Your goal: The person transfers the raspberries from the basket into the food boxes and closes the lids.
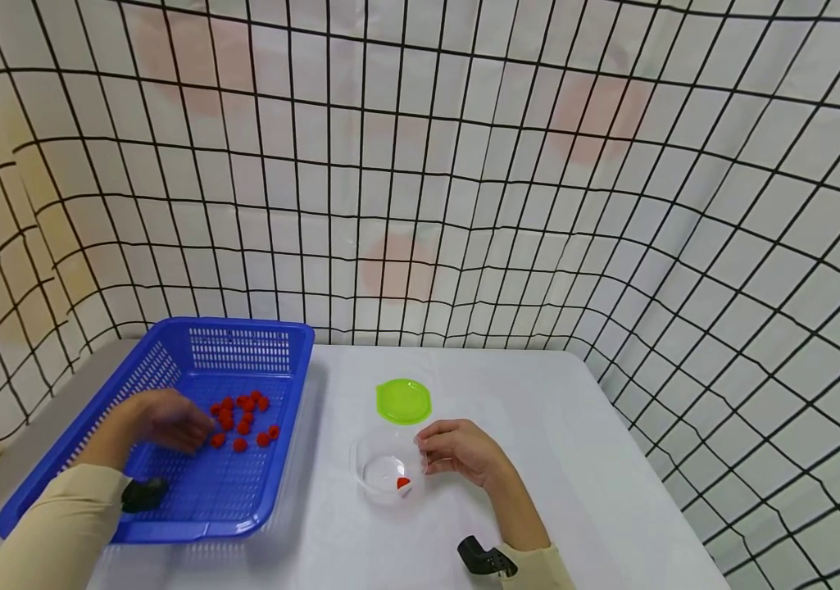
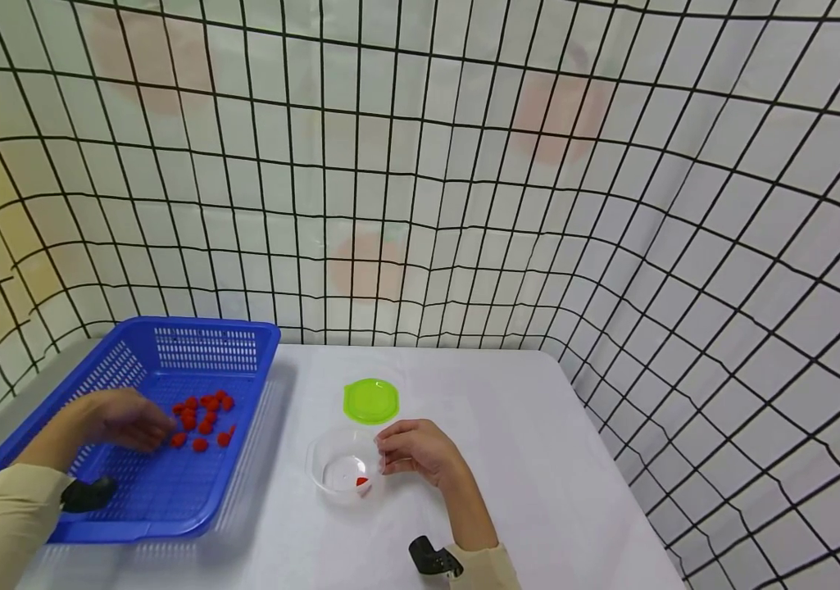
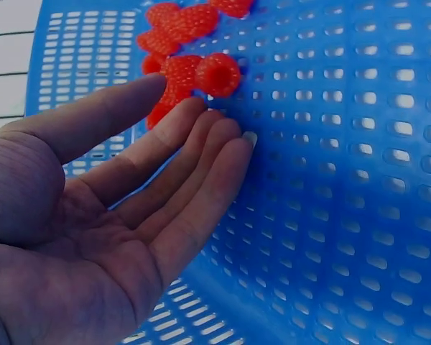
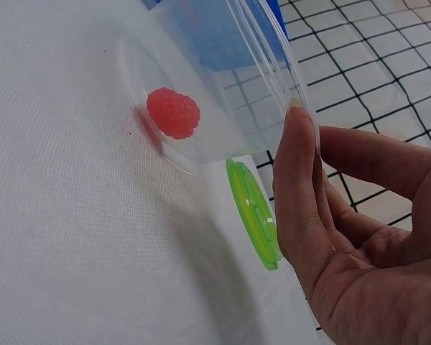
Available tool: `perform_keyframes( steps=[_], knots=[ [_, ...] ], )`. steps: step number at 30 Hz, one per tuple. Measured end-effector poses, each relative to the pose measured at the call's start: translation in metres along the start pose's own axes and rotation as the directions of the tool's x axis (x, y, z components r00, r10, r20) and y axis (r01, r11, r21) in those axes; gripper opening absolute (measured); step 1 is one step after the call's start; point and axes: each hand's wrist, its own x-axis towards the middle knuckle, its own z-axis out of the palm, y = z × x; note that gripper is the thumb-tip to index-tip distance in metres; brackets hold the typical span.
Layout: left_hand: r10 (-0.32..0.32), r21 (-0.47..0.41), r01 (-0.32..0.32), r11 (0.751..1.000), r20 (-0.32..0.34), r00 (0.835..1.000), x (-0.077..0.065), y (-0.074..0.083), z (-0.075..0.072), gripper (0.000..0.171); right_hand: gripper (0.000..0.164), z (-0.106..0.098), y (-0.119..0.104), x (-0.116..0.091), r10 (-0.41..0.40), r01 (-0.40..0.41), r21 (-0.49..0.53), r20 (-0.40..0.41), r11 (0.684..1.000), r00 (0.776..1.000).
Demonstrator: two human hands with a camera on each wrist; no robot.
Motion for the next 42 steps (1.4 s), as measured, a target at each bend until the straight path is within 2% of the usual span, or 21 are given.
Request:
perform_keyframes(
  steps=[9,16,23,28,36,42],
  knots=[
    [-0.054,0.027,0.054,0.998,0.000,0.999,0.003,0.008,0.010,0.029,0.029,-0.001,-0.001,0.000,0.003,-0.003,-0.004,-0.004,1.000,1.000],
    [-0.050,0.075,0.049,0.996,0.014,0.999,0.005,0.008,0.015,0.024,0.026,-0.001,0.000,0.000,0.005,-0.006,-0.007,-0.006,1.000,1.000],
    [-0.086,0.110,0.087,0.990,-0.018,0.996,0.007,0.011,0.019,0.021,0.028,-0.001,0.000,0.000,0.012,-0.012,-0.007,-0.004,1.000,1.000],
    [-0.086,0.121,0.088,0.989,-0.026,0.996,0.007,0.013,0.019,0.019,0.031,-0.002,0.000,0.001,0.013,-0.013,0.000,-0.003,1.000,1.000],
    [-0.068,0.142,0.070,0.987,-0.019,0.997,0.006,0.014,0.016,0.020,0.026,-0.003,0.001,0.002,0.012,-0.012,0.001,0.002,1.000,1.000],
    [-0.051,0.113,0.052,0.992,-0.011,0.999,0.003,0.015,0.010,0.023,0.027,-0.002,0.000,0.002,0.017,-0.017,0.003,-0.003,1.000,1.000]
  ],
)
